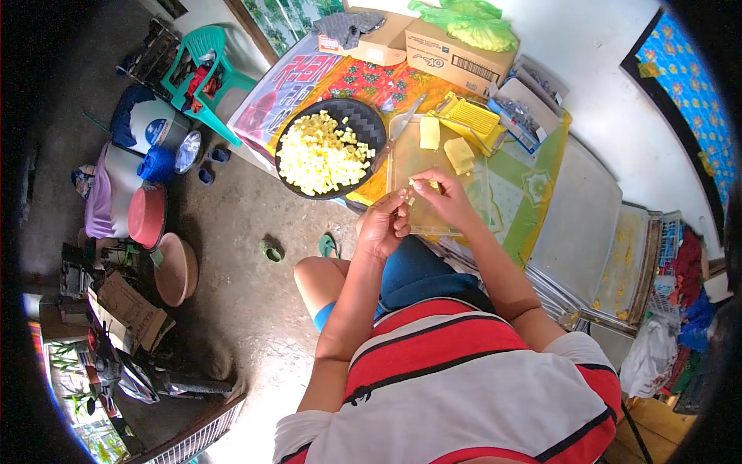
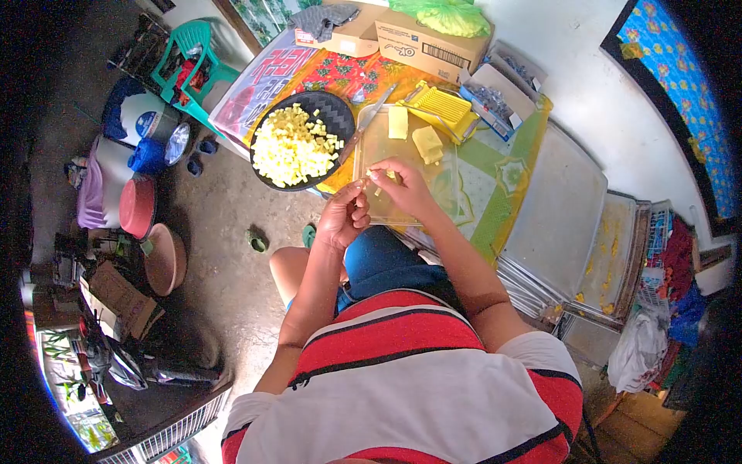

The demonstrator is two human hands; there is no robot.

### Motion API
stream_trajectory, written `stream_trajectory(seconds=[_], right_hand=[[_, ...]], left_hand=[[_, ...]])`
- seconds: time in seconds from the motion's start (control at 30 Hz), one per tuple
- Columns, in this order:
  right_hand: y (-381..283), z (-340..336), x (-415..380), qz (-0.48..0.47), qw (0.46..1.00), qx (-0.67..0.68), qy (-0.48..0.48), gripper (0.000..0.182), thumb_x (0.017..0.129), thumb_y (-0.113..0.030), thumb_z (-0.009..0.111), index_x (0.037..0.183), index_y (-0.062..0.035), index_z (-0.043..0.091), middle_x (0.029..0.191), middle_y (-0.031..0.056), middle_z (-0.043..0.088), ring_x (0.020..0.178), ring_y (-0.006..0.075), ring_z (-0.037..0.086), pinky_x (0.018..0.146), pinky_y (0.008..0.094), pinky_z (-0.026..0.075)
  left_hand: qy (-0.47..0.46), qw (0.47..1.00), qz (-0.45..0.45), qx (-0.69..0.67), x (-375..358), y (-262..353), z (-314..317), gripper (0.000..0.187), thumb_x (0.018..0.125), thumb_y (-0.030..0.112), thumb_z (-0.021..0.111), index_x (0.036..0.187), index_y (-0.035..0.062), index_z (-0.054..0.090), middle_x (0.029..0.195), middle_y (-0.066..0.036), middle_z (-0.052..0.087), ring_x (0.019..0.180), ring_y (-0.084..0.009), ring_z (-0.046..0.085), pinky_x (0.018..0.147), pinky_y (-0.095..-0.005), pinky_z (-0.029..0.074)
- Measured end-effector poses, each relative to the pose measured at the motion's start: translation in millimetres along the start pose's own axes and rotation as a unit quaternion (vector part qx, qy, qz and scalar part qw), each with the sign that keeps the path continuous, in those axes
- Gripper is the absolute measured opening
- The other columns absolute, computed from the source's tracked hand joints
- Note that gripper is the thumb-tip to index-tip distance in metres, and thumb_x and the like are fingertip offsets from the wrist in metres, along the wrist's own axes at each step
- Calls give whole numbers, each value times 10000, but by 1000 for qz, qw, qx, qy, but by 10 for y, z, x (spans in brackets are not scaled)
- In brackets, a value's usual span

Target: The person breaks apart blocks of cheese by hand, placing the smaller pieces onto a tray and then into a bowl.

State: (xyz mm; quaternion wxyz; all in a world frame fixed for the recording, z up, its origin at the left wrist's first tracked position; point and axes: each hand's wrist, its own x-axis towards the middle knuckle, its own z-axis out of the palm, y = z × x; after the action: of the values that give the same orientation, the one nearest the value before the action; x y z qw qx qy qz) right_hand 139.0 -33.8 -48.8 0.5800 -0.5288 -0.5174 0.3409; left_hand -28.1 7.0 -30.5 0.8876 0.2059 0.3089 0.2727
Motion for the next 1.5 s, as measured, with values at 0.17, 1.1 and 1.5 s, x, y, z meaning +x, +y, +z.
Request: stream_trajectory(seconds=[0.17,1.1,1.5], right_hand=[[421,-183,-57,23,950,-308,-46,193,793,-201,661,972,-133,685,967,112,628,910,276,613,800,356,483],[-181,202,-29,239,946,218,12,244,862,-241,674,1045,-80,659,748,-38,543,633,47,492,517,211,401],[-363,302,-70,208,924,321,20,192,847,-184,695,987,-67,637,766,-17,570,632,51,507,519,213,406]], left_hand=[[12,998,15,-56,107,-39,-223,202,853,194,668,1028,113,608,629,32,519,458,-70,377,396,-203,283],[59,991,120,19,-22,-11,27,185,894,136,613,1071,82,631,604,20,506,430,-60,347,391,-211,273],[86,976,179,85,-143,7,202,168,889,123,633,1043,68,674,585,40,500,427,-30,379,383,-183,300]])
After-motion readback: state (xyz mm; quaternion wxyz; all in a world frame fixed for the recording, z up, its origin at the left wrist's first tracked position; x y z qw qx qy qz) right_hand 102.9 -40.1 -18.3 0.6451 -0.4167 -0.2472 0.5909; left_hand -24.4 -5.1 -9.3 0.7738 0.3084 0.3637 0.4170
